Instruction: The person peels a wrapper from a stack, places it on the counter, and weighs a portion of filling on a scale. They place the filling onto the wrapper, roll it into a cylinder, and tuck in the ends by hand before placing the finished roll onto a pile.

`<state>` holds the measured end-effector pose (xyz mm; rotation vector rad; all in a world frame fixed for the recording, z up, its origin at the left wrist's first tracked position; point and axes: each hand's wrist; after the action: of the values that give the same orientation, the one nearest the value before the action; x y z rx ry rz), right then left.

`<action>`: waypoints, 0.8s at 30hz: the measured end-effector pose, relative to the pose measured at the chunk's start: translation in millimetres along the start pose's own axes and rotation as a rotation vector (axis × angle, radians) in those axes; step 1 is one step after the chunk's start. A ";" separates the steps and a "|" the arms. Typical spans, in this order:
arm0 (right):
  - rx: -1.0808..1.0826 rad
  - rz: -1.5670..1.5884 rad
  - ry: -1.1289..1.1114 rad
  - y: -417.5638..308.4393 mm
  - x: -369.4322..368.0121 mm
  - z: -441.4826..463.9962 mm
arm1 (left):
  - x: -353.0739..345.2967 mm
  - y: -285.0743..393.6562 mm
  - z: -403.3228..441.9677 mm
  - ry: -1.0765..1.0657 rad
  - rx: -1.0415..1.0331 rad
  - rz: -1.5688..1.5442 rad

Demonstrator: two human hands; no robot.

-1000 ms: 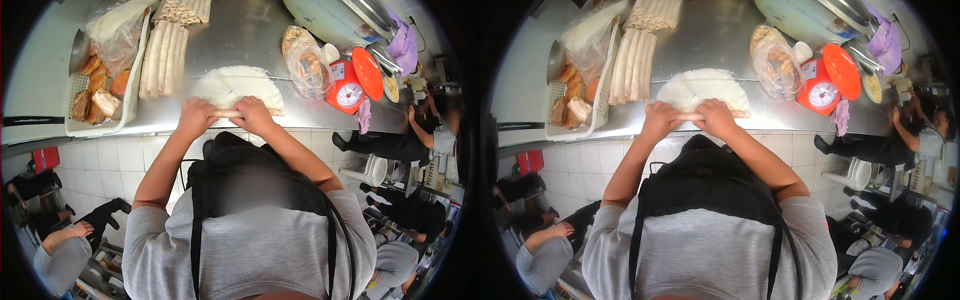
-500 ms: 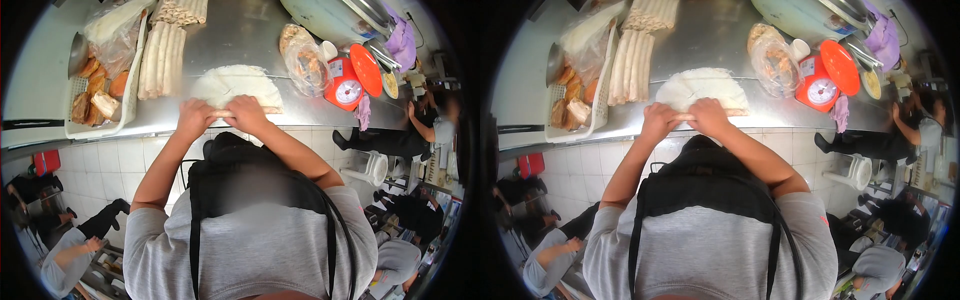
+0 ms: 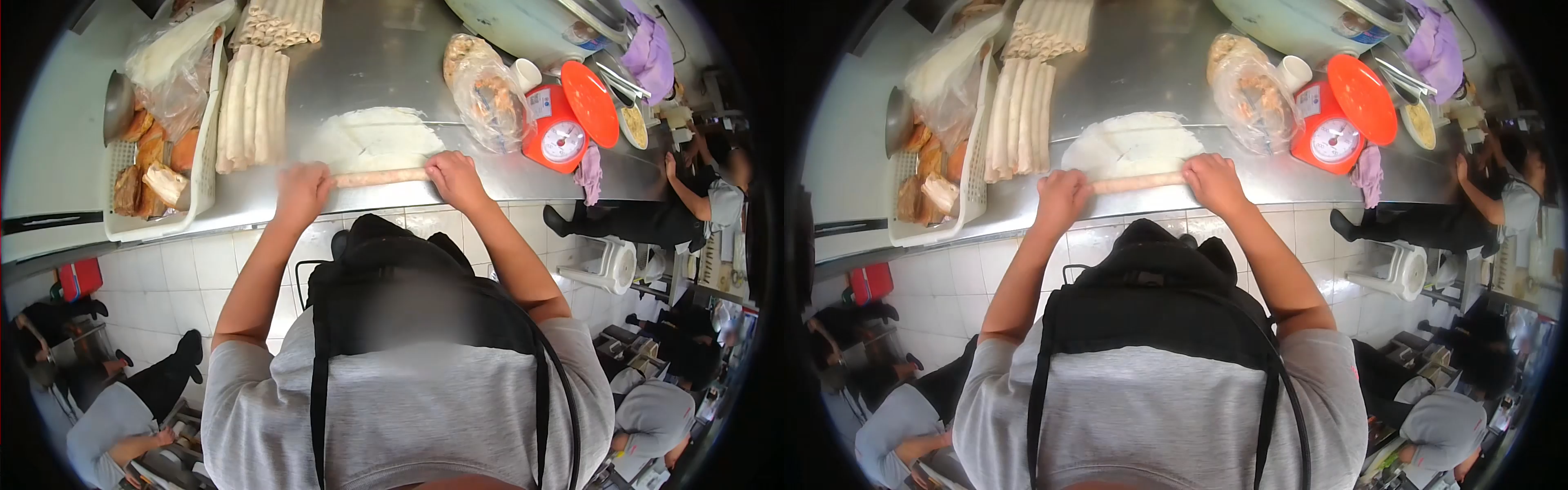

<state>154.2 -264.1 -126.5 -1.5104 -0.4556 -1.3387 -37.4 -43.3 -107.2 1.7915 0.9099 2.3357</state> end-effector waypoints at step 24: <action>0.218 0.046 -0.015 -58.3 -20.5 37.2 | -28.2 22.8 21.0 -0.024 -0.210 0.015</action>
<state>119.7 -201.9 -114.4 -1.3441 -0.5542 -1.2016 -2.6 -64.5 -117.3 1.7431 0.6233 2.3140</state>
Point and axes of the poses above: each hand's wrist, its own z-axis towards the middle knuckle, its own x-axis out of the back of the hand, y = z × x, and after that the axes turned 2 degrees about x, right-handed
